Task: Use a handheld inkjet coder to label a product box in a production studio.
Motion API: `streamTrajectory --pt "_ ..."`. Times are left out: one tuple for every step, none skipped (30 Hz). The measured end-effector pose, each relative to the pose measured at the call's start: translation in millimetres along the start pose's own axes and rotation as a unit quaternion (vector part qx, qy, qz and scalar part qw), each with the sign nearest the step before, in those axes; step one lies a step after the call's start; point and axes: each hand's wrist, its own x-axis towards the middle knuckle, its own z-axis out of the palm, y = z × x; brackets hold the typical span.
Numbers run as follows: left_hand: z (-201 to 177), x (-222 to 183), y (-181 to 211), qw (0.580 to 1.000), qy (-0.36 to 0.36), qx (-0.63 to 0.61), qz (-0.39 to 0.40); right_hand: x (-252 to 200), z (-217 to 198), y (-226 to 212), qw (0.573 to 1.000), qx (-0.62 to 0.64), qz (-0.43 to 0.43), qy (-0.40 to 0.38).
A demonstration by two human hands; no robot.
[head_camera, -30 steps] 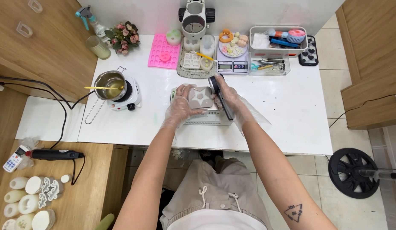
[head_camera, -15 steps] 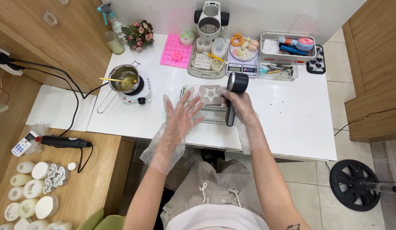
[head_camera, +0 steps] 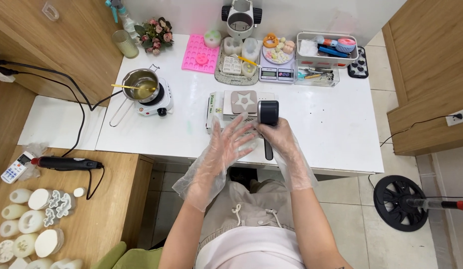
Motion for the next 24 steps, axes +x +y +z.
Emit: streamTrajectory --pt "-0.1 -1.2 -2.7 1.000 -0.004 -0.004 -0.008 -5.6 0.0 -2.9 1.000 -0.003 0.002 0.004" --pt "-0.1 -1.9 -5.0 1.000 -0.005 -0.005 -0.009 -8.5 -0.7 -2.4 1.000 -0.004 0.003 0.006" --pt "0.0 -2.5 -7.3 1.000 -0.010 -0.008 -0.014 -11.4 -1.4 -1.8 0.999 -0.031 0.008 0.023" --pt "-0.2 -3.3 -9.6 1.000 -0.014 -0.010 -0.019 -14.2 -1.9 -1.0 0.997 -0.057 0.014 0.040" --pt "-0.9 -5.9 -10.5 1.000 -0.016 -0.010 -0.020 -14.8 -5.6 4.1 0.997 -0.057 0.014 0.042" --pt "-1.5 -8.4 -11.3 0.999 -0.030 -0.024 -0.026 -15.0 -9.4 8.9 0.996 -0.057 0.012 0.060" --pt "-2.0 -10.8 -12.0 0.998 -0.045 -0.037 -0.031 -15.1 -13.3 13.5 0.995 -0.057 0.011 0.079" --pt "0.4 -13.0 -10.6 0.998 -0.046 -0.036 -0.030 -15.3 -14.6 13.7 0.995 -0.056 0.009 0.079" --pt "2.8 -15.2 -9.3 0.996 -0.062 -0.041 -0.039 -15.4 -15.9 13.9 0.995 -0.039 -0.006 0.091" --pt "5.0 -17.7 -8.4 0.995 -0.078 -0.045 -0.047 -15.8 -17.1 14.5 0.994 -0.021 -0.021 0.103" --pt "8.5 -18.6 -7.8 0.995 -0.078 -0.045 -0.047 -17.5 -18.3 12.5 0.994 -0.020 -0.022 0.103" --pt "11.6 -19.3 -6.1 0.994 -0.085 -0.046 -0.053 -18.8 -18.7 10.2 0.994 -0.013 -0.042 0.099" --pt "14.7 -19.9 -4.3 0.993 -0.092 -0.047 -0.059 -20.1 -19.2 7.9 0.993 -0.005 -0.063 0.096" --pt "14.1 -19.9 -4.4 0.993 -0.090 -0.046 -0.058 -23.8 -19.1 -0.3 0.993 -0.004 -0.064 0.094" --pt "13.4 -19.9 -4.6 0.992 -0.091 -0.055 -0.062 -27.4 -18.9 -8.3 0.995 0.008 -0.066 0.077" --pt "12.3 -20.0 -5.2 0.992 -0.091 -0.066 -0.066 -31.0 -18.8 -16.0 0.996 0.020 -0.068 0.060" --pt "11.6 -20.0 -5.5 0.992 -0.090 -0.065 -0.064 -32.3 -19.3 -17.6 0.996 0.020 -0.068 0.058" --pt "11.4 -19.9 -5.7 0.991 -0.089 -0.063 -0.072 -33.5 -20.4 -19.7 0.997 0.020 -0.055 0.047" --pt "11.1 -19.8 -5.9 0.991 -0.088 -0.061 -0.081 -34.8 -21.3 -21.9 0.998 0.020 -0.042 0.037" --pt "11.1 -20.1 -7.0 0.991 -0.087 -0.061 -0.078 -35.5 -21.4 -22.8 0.998 0.020 -0.043 0.034" --pt "11.1 -20.3 -8.0 0.991 -0.089 -0.057 -0.086 -36.3 -21.6 -23.7 0.998 0.020 -0.050 0.020" --pt "11.6 -19.6 -9.0 0.990 -0.091 -0.052 -0.093 -36.5 -22.5 -25.1 0.998 0.021 -0.057 0.006" --pt "13.0 -20.7 -11.5 0.990 -0.090 -0.052 -0.090 -37.3 -23.4 -20.9 0.998 0.020 -0.058 0.003" --pt "13.8 -20.0 -12.3 0.990 -0.091 -0.052 -0.093 -35.7 -24.0 -17.7 0.998 0.019 -0.068 -0.006"
